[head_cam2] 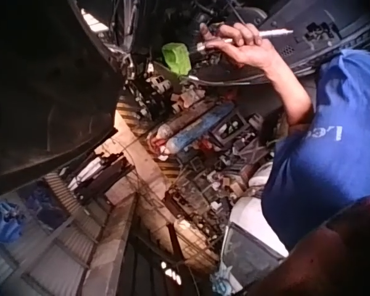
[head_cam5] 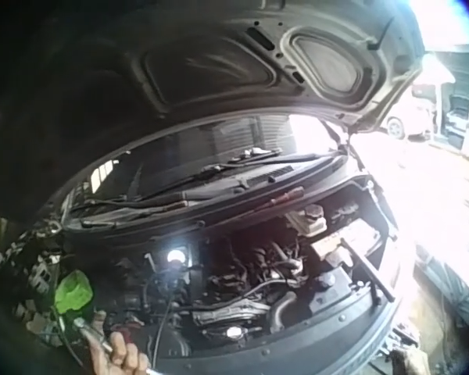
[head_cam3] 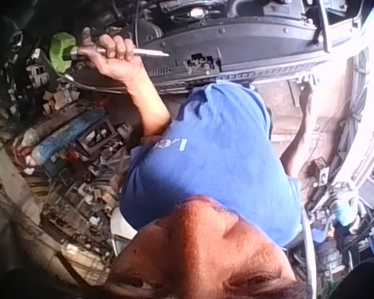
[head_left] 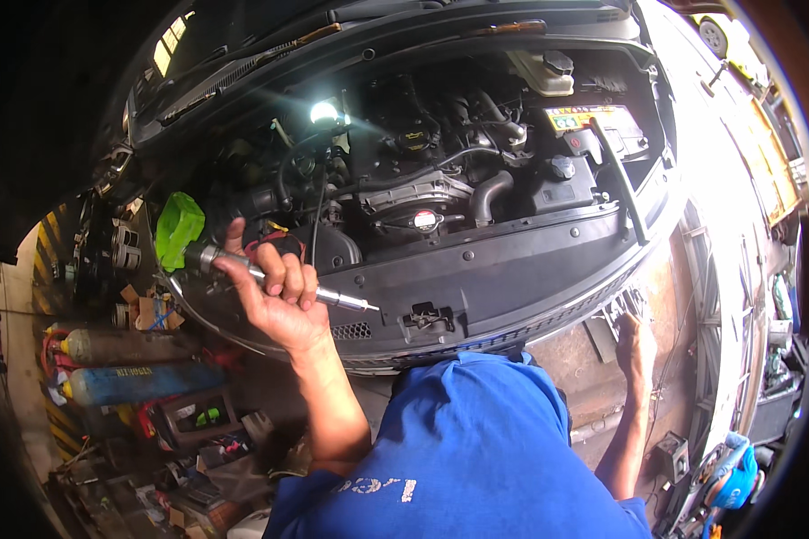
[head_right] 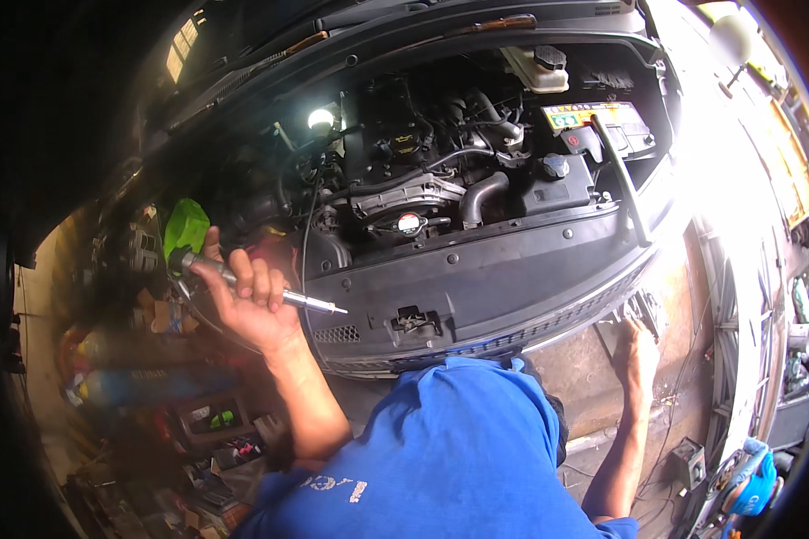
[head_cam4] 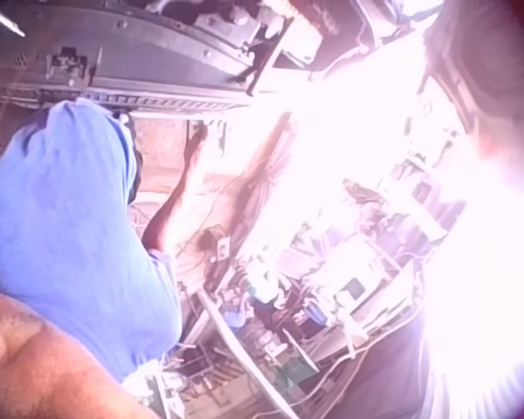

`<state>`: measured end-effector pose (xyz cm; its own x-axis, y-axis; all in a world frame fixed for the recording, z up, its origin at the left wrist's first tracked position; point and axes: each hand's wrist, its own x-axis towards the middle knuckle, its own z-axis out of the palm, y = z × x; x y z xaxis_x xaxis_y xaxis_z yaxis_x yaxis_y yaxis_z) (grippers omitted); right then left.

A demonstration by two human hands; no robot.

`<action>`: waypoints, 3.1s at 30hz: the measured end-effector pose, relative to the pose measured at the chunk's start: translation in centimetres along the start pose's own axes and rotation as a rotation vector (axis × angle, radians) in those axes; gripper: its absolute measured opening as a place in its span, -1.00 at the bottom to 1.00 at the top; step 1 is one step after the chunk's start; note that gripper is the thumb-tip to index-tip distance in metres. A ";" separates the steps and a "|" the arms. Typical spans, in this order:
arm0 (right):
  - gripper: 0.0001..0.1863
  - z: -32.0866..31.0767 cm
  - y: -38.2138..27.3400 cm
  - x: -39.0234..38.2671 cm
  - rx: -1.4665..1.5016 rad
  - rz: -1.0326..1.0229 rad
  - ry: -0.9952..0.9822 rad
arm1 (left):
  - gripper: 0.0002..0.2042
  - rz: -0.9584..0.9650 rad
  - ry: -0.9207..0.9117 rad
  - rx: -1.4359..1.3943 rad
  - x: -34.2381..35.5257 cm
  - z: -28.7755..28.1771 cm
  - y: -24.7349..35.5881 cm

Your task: The recorder is removing and replacing fuel injectors on a vehicle engine.

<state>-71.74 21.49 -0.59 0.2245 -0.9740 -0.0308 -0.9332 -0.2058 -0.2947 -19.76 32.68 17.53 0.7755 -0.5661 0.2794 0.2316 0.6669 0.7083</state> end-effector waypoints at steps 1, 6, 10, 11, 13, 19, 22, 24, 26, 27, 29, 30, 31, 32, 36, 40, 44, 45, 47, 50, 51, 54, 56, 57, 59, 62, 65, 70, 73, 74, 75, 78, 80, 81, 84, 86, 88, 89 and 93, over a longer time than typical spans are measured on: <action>-0.85 0.3 -1.1 0.2 0.053 0.017 -0.038 | -0.43 -0.025 -0.010 -0.010 0.1 0.0 -0.1; -0.63 -2.8 -12.3 1.9 0.201 -0.049 -0.302 | -0.28 -0.166 -0.036 0.038 -0.4 -0.4 -0.3; -0.72 -2.7 -17.9 3.0 0.407 -0.249 -0.378 | -0.02 -0.468 -0.190 -0.066 -1.1 -1.9 -1.1; -0.74 -2.7 -19.5 3.6 0.490 -0.310 -0.412 | 0.05 -0.535 -0.249 -0.073 -1.3 -2.5 -1.4; -0.81 -3.8 -23.8 4.1 0.636 -0.476 -0.378 | 0.17 -0.604 -0.278 0.012 -1.9 -2.2 -1.5; -0.64 -6.0 -33.1 5.1 0.998 -0.556 -0.390 | 0.23 -0.761 -0.414 0.205 -4.3 -1.4 -2.1; -0.48 -5.8 -34.6 6.2 1.054 -0.583 -0.367 | 0.11 -0.840 -0.479 0.182 -5.2 -2.1 -2.8; -0.43 -5.9 -34.6 6.5 1.106 -0.553 -0.442 | 0.07 -0.832 -0.491 0.224 -5.9 -2.3 -3.3; -0.35 -5.7 -34.5 6.6 1.132 -0.560 -0.466 | -0.04 -0.828 -0.538 0.260 -6.3 -2.8 -3.7; -0.31 -5.8 -34.5 6.8 1.144 -0.566 -0.478 | -0.04 -0.821 -0.541 0.315 -6.5 -2.4 -3.6; -0.32 -6.3 -33.8 6.9 1.056 -0.672 -0.463 | -0.04 -0.868 -0.662 0.411 -6.3 -3.2 -4.0; -0.32 -6.5 -33.2 7.0 0.968 -0.776 -0.451 | -0.11 -0.889 -0.603 0.456 -6.8 -3.1 -4.3; -0.32 -6.5 -32.6 7.2 0.961 -0.780 -0.453 | -0.11 -0.884 -0.600 0.451 -6.7 -3.1 -4.3; -0.37 -6.4 -32.0 7.3 0.845 -0.898 -0.342 | -0.15 -0.925 -0.704 0.448 -6.3 -3.4 -4.2; -0.55 -6.8 -29.9 7.6 0.516 -1.167 -0.202 | -0.30 -1.060 -0.939 0.504 -5.7 -3.2 -4.0; -0.58 -5.9 -28.9 7.0 0.420 -1.238 -0.273 | -0.23 -0.968 -1.228 0.742 -5.2 -3.0 -5.4; -0.55 -3.9 -28.0 6.1 0.531 -1.085 -0.375 | -0.05 -0.745 -1.382 1.078 -4.1 0.0 -4.3; -0.54 -3.4 -27.8 5.7 0.586 -0.957 -0.424 | -0.08 -0.730 -1.403 1.167 -3.8 0.6 -3.9; -0.51 -2.9 -27.7 5.4 0.630 -0.874 -0.423 | -0.21 -0.709 -1.379 1.297 -3.7 1.3 -3.4; -0.51 -3.5 -28.3 5.1 0.891 -0.428 -0.584 | -0.55 -0.240 -1.221 1.466 -4.1 0.8 -3.6; -0.51 -3.5 -28.4 5.3 0.890 -0.425 -0.586 | -0.55 -0.242 -1.222 1.464 -4.3 0.4 -3.9; -0.50 -3.2 -28.6 5.9 0.941 -0.399 -0.480 | -0.68 0.217 -1.108 1.463 -4.6 -0.1 -4.6; -0.50 -3.4 -28.6 6.0 0.939 -0.397 -0.450 | -0.67 0.224 -1.100 1.444 -4.6 -0.1 -4.8; -0.50 -3.6 -28.6 6.0 0.939 -0.399 -0.420 | -0.66 0.233 -1.091 1.429 -4.6 -0.1 -4.9; -0.49 -3.5 -28.5 6.2 0.955 -0.388 -0.441 | -0.66 0.219 -1.077 1.418 -4.5 -0.3 -4.9; -0.35 -2.7 -28.2 6.3 0.981 -0.417 -0.400 | -0.66 0.220 -1.064 1.422 -4.4 -0.3 -5.1; -0.13 -4.0 -29.4 5.9 1.126 -0.430 -0.375 | -0.67 0.223 -1.071 1.448 -4.2 -0.3 -5.0; -0.03 -3.9 -29.0 6.9 0.928 -0.624 -0.418 | -0.67 0.272 -1.054 1.420 -4.1 -1.0 -5.4; -0.04 -4.4 -28.6 7.8 0.640 -0.822 -0.365 | -0.65 0.301 -1.062 1.404 -3.9 -1.2 -5.6; -0.04 -4.6 -28.8 7.8 0.637 -0.824 -0.368 | -0.65 0.310 -1.062 1.397 -3.9 -1.2 -5.7; -0.03 -4.7 -28.8 7.7 0.681 -0.791 -0.367 | -0.64 0.316 -1.064 1.387 -4.0 -1.2 -5.9; 0.01 -5.0 -29.2 7.3 0.793 -0.684 -0.373 | -0.62 0.342 -1.032 1.359 -3.7 -1.1 -6.2; 0.03 -5.2 -29.6 7.1 0.863 -0.607 -0.372 | -0.61 0.351 -1.026 1.352 -3.6 -1.2 -6.2; 0.06 -5.2 -29.8 7.1 0.874 -0.581 -0.384 | -0.59 0.362 -1.017 1.355 -3.5 -1.3 -6.2; 0.05 -5.4 -30.4 7.4 0.899 -0.543 -0.414 | -0.58 0.332 -1.025 1.364 -3.2 -1.8 -6.5; 0.03 -5.4 -30.4 7.5 0.916 -0.531 -0.434 | -0.58 0.319 -1.026 1.367 -3.1 -1.8 -6.4; -0.04 -5.0 -29.9 7.8 0.849 -0.548 -0.453 | -0.59 0.259 -1.054 1.370 -3.1 -1.6 -6.2; -0.04 -4.9 -29.8 7.9 0.854 -0.544 -0.453 | -0.59 0.256 -1.059 1.372 -3.0 -1.6 -6.1; -0.09 -4.4 -29.4 8.3 0.859 -0.496 -0.538 | -0.58 0.242 -1.078 1.385 -2.7 -1.4 -6.2</action>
<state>-43.66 19.08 11.99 0.8020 -0.5926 -0.0742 -0.2520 -0.2231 -0.9417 -22.49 30.77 11.50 -0.1124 -0.9443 0.3092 -0.8810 0.2386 0.4085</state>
